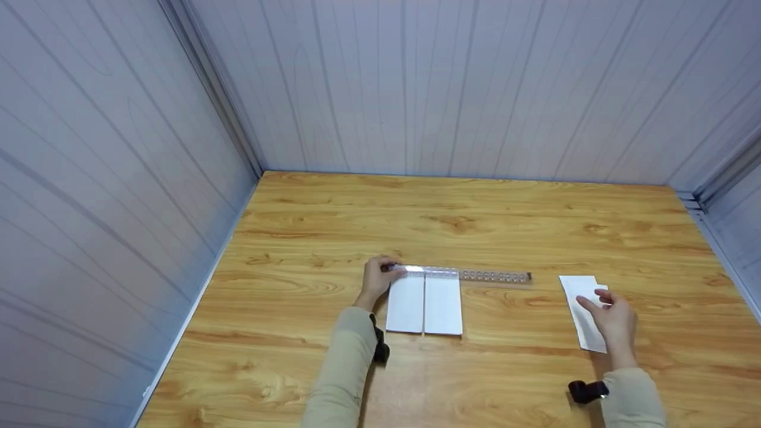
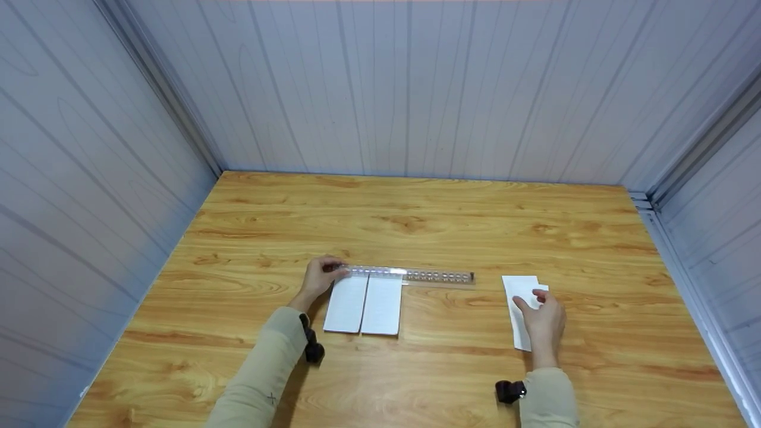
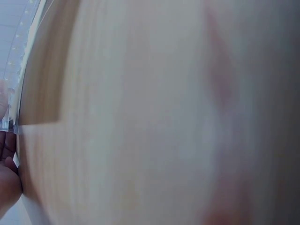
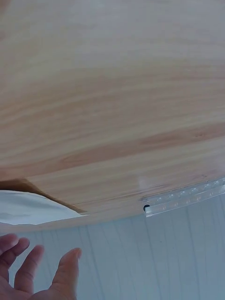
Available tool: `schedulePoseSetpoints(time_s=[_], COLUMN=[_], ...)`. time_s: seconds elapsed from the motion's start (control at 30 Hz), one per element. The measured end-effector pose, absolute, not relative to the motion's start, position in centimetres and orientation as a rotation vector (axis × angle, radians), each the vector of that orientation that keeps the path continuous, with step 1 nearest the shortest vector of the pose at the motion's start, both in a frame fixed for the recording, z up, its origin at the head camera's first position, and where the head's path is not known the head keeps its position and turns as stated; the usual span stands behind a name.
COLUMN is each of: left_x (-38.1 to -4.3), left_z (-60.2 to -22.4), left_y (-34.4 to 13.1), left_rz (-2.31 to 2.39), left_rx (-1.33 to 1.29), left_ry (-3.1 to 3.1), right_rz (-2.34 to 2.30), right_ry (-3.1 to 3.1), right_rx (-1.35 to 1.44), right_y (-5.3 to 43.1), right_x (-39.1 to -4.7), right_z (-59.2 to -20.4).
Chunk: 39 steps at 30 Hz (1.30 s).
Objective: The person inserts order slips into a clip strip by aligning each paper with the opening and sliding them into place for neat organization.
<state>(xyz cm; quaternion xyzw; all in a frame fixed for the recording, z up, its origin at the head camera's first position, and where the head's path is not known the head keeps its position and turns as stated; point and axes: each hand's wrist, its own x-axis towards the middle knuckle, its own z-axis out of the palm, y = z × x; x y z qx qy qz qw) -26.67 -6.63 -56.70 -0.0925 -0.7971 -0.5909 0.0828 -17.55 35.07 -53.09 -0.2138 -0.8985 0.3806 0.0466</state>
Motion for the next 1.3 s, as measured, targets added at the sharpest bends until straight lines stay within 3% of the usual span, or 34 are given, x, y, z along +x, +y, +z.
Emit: schedulePoseSetpoints(time_s=[1.3], left_x=[-27.3], left_z=[-57.7], left_y=[-6.7], left_rz=[-1.751], left_rx=[-0.251], left_ry=[-2.418], right_rz=[1.209], right_ry=[-2.816], right_rx=[-0.828], right_y=[37.2], right_x=[-19.0], right_z=[-54.8])
